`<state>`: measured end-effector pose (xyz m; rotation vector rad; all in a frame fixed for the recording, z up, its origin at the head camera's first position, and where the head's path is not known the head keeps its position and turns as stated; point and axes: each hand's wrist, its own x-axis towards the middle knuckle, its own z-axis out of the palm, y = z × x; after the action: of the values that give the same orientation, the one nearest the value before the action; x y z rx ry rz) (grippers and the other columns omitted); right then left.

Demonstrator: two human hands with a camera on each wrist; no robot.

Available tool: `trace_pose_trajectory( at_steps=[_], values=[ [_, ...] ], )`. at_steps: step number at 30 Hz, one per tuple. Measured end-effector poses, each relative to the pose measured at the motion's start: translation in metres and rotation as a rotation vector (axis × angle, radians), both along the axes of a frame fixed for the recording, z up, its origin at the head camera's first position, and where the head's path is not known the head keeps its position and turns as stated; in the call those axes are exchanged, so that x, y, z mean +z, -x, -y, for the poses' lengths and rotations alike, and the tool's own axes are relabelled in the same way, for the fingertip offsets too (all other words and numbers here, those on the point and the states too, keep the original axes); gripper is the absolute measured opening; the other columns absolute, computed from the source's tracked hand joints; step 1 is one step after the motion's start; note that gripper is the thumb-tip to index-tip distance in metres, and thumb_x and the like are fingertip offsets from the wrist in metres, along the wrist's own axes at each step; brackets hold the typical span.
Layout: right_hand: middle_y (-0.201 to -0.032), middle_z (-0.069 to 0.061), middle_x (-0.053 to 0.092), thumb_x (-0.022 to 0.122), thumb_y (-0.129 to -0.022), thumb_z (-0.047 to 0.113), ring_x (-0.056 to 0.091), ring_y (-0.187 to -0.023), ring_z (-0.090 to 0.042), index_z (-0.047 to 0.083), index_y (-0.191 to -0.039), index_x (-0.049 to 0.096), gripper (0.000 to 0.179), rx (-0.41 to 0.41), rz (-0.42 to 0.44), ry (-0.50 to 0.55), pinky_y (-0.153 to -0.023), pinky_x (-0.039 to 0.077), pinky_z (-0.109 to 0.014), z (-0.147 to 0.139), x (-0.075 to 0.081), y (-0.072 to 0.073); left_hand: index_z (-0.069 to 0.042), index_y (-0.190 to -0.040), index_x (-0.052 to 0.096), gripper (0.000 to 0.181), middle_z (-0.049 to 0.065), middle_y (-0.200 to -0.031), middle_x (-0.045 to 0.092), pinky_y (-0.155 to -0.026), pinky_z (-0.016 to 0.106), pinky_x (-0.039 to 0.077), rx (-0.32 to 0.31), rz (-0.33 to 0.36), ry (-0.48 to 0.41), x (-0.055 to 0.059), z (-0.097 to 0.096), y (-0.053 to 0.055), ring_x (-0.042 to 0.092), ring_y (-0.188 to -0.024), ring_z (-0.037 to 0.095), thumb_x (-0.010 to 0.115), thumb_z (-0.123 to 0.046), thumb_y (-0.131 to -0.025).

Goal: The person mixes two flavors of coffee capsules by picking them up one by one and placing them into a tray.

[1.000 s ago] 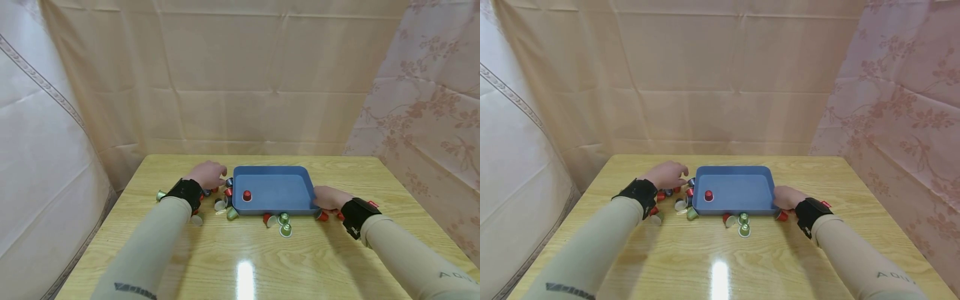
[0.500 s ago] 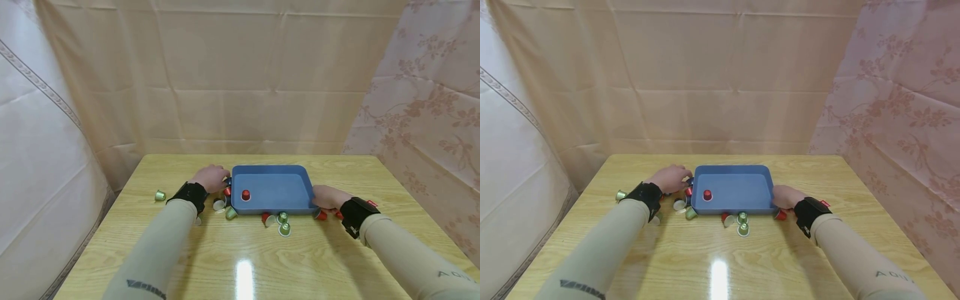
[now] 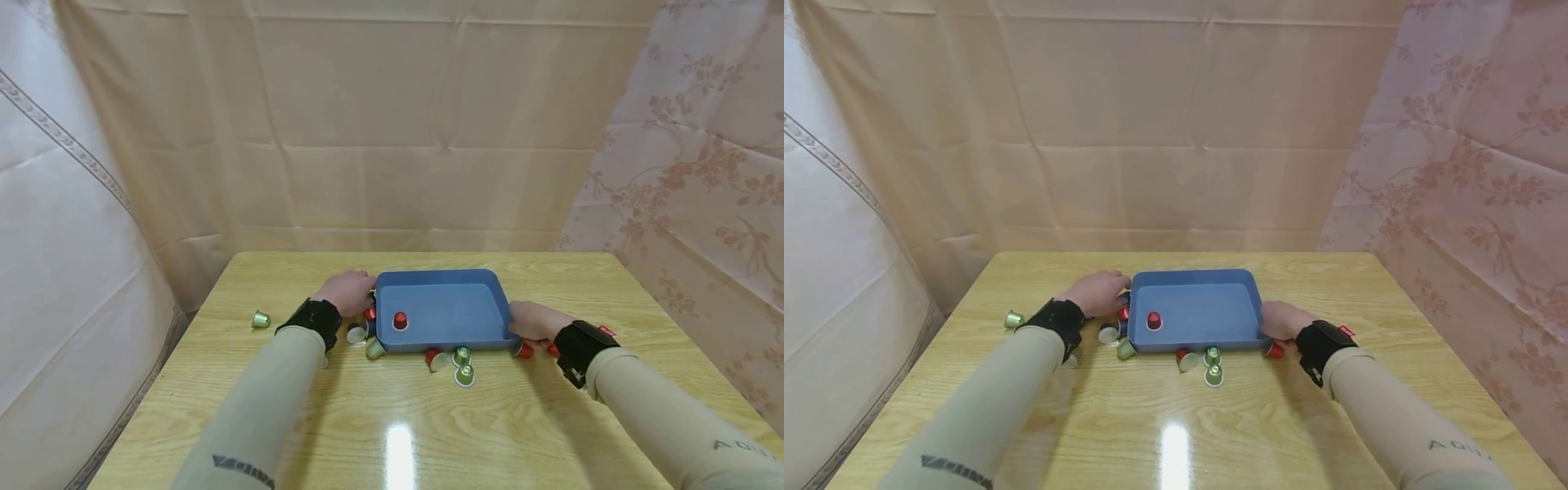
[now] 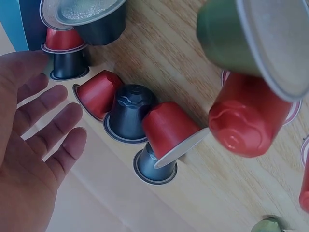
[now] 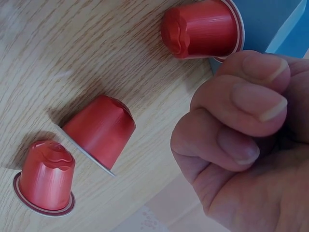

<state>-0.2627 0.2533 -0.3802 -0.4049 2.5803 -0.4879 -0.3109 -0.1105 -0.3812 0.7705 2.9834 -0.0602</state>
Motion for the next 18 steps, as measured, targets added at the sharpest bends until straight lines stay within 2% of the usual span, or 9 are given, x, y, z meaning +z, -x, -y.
trace_pose_trajectory(
  at_steps=[8, 12, 18],
  values=[
    [-0.039, 0.010, 0.031, 0.037, -0.092, -0.003, 0.029, -0.031, -0.006, 0.009, -0.054, 0.044, 0.040, -0.002, 0.001, 0.000, -0.033, 0.023, -0.020, 0.0008, 0.0011, -0.0011, -0.012, -0.115, 0.063, 0.024, 0.006, -0.103, 0.061, -0.083, 0.039, 0.052, 0.004, 0.004, 0.010, -0.0057, -0.0002, 0.0010, 0.057, -0.087, 0.020, 0.061, -0.023, -0.094],
    [-0.040, 0.009, 0.032, 0.037, -0.093, -0.002, 0.030, -0.031, -0.007, 0.007, -0.057, 0.045, 0.038, -0.007, 0.006, -0.002, -0.033, 0.024, -0.020, 0.0005, 0.0007, -0.0004, -0.014, -0.111, 0.066, 0.020, 0.004, -0.101, 0.062, -0.082, 0.038, 0.053, -0.018, 0.006, 0.010, -0.0077, 0.0017, 0.0009, 0.057, -0.087, 0.019, 0.062, -0.019, -0.093],
    [-0.041, 0.006, 0.034, 0.037, -0.095, -0.001, 0.029, -0.031, -0.007, 0.002, -0.064, 0.049, 0.033, -0.023, 0.012, 0.007, -0.033, 0.024, -0.021, -0.0003, -0.0006, 0.0004, -0.013, -0.096, 0.069, 0.009, 0.002, -0.090, 0.062, -0.076, 0.039, 0.051, -0.066, 0.017, 0.027, -0.0038, 0.0050, -0.0030, 0.057, -0.081, 0.020, 0.063, -0.010, -0.089]
  ],
)
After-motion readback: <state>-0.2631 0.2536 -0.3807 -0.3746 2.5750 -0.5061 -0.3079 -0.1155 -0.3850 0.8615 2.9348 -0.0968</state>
